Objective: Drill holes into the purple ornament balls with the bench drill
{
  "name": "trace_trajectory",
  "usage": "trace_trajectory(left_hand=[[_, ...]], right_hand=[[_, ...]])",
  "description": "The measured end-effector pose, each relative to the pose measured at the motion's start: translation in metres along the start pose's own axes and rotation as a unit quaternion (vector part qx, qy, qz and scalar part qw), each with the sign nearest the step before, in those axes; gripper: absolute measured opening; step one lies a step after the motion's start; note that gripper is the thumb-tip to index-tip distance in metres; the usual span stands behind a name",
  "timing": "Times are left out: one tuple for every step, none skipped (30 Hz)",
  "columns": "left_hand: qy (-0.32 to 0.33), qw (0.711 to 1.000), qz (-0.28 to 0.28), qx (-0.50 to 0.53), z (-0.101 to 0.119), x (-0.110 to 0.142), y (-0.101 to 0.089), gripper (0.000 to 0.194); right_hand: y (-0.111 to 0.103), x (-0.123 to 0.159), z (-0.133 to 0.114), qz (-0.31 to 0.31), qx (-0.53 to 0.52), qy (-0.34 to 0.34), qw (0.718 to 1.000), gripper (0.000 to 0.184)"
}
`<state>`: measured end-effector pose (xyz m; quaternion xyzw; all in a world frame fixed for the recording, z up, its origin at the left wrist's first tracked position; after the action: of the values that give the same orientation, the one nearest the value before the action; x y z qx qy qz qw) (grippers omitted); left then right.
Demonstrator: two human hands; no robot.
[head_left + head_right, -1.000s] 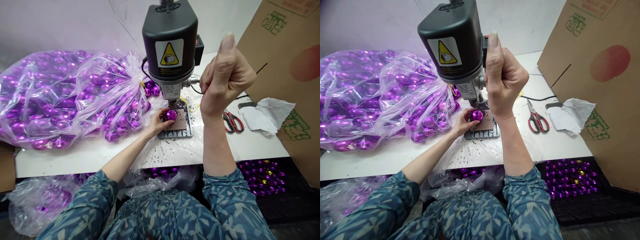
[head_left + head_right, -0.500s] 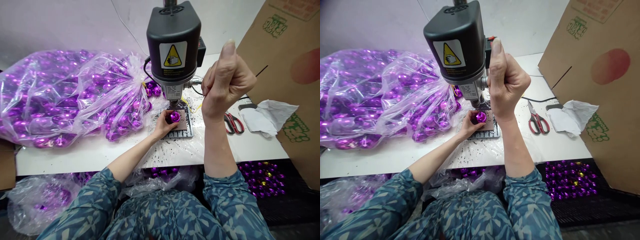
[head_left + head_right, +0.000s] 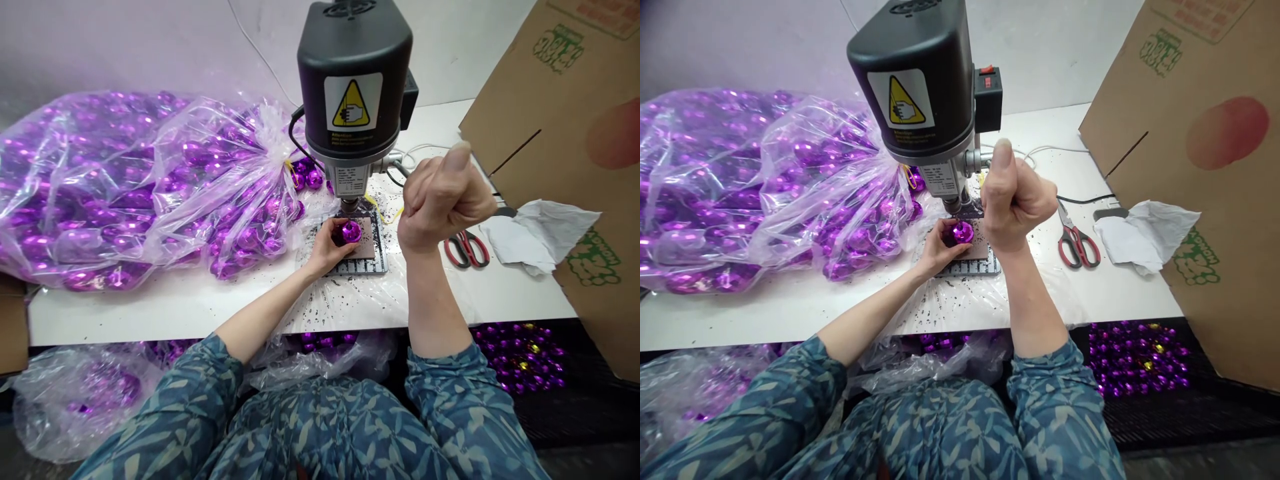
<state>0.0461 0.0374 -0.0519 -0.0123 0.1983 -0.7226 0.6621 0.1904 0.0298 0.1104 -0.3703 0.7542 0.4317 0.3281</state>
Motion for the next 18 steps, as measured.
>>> trace_trajectory(left_hand=[[0.0, 1.0, -0.001, -0.002, 0.0, 0.0, 0.0, 0.059], [0.0, 1.0, -0.001, -0.003, 0.0, 0.0, 0.0, 0.059], [0.0, 1.0, -0.002, -0.004, 0.0, 0.0, 0.0, 0.059], [0.0, 1.0, -0.002, -0.003, -0.001, 0.0, 0.0, 0.059], [0.001, 1.0, -0.001, -0.002, -0.002, 0.0, 0.0, 0.059], [0.003, 1.0, 0.0, -0.001, -0.002, 0.0, 0.001, 0.059], [0.005, 1.0, 0.001, 0.001, -0.002, 0.0, 0.001, 0.059], [0.006, 1.0, 0.001, 0.003, -0.003, 0.0, 0.001, 0.059], [0.008, 1.0, 0.002, 0.005, -0.003, 0.0, 0.001, 0.059], [0.009, 1.0, 0.002, 0.007, -0.002, 0.0, 0.0, 0.059], [0.009, 1.0, 0.003, 0.009, -0.002, 0.0, 0.0, 0.059], [0.009, 1.0, 0.003, 0.009, -0.002, 0.001, 0.001, 0.059], [0.007, 1.0, 0.003, 0.009, -0.002, 0.001, 0.001, 0.059], [0.004, 1.0, 0.004, 0.01, -0.002, 0.0, 0.001, 0.059], [0.0, 1.0, 0.006, 0.011, -0.002, 0.0, 0.002, 0.059], [-0.004, 1.0, 0.01, 0.012, -0.001, 0.0, 0.003, 0.059], [-0.009, 1.0, 0.014, 0.013, 0.0, 0.0, 0.004, 0.059], [-0.013, 1.0, 0.021, 0.011, 0.002, 0.001, 0.004, 0.059]], right_hand=[[-0.001, 0.002, 0.002, 0.0, -0.005, -0.007, 1.0, 0.074], [-0.003, 0.004, 0.003, -0.002, -0.013, -0.015, 1.0, 0.074], [-0.004, 0.006, 0.005, -0.003, -0.023, -0.024, 0.999, 0.073], [-0.005, 0.008, 0.008, -0.003, -0.033, -0.035, 0.999, 0.073], [-0.007, 0.01, 0.01, 0.001, -0.04, -0.045, 0.998, 0.072], [-0.008, 0.013, 0.013, 0.005, -0.046, -0.054, 0.997, 0.071], [-0.01, 0.015, 0.016, 0.008, -0.052, -0.064, 0.997, 0.07], [-0.011, 0.018, 0.019, 0.011, -0.059, -0.075, 0.995, 0.069], [-0.012, 0.02, 0.02, 0.011, -0.067, -0.087, 0.994, 0.069], [-0.012, 0.021, 0.021, 0.009, -0.073, -0.097, 0.993, 0.069], [-0.012, 0.022, 0.021, 0.007, -0.077, -0.104, 0.992, 0.069], [-0.01, 0.02, 0.019, 0.005, -0.08, -0.107, 0.991, 0.069], [-0.007, 0.017, 0.015, 0.004, -0.079, -0.102, 0.992, 0.068], [-0.003, 0.011, 0.011, 0.001, -0.074, -0.09, 0.993, 0.067], [0.002, 0.003, 0.006, 0.001, -0.069, -0.075, 0.995, 0.066], [0.008, -0.007, 0.001, -0.003, -0.055, -0.047, 0.997, 0.066], [0.014, -0.018, -0.003, -0.022, -0.039, -0.024, 0.999, 0.066], [0.02, -0.028, -0.006, -0.034, -0.023, -0.003, 0.999, 0.066]])
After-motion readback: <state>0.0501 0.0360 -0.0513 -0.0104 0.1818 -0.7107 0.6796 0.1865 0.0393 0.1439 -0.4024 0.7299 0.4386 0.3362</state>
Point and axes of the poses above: each hand's wrist, its own x-axis away from the middle knuckle, its own y-axis out of the palm, z = x × y, the point moved 1 cm from there along -x, towards the middle knuckle, and after that the axes turned 2 degrees about -z, right-handed, at the moved point
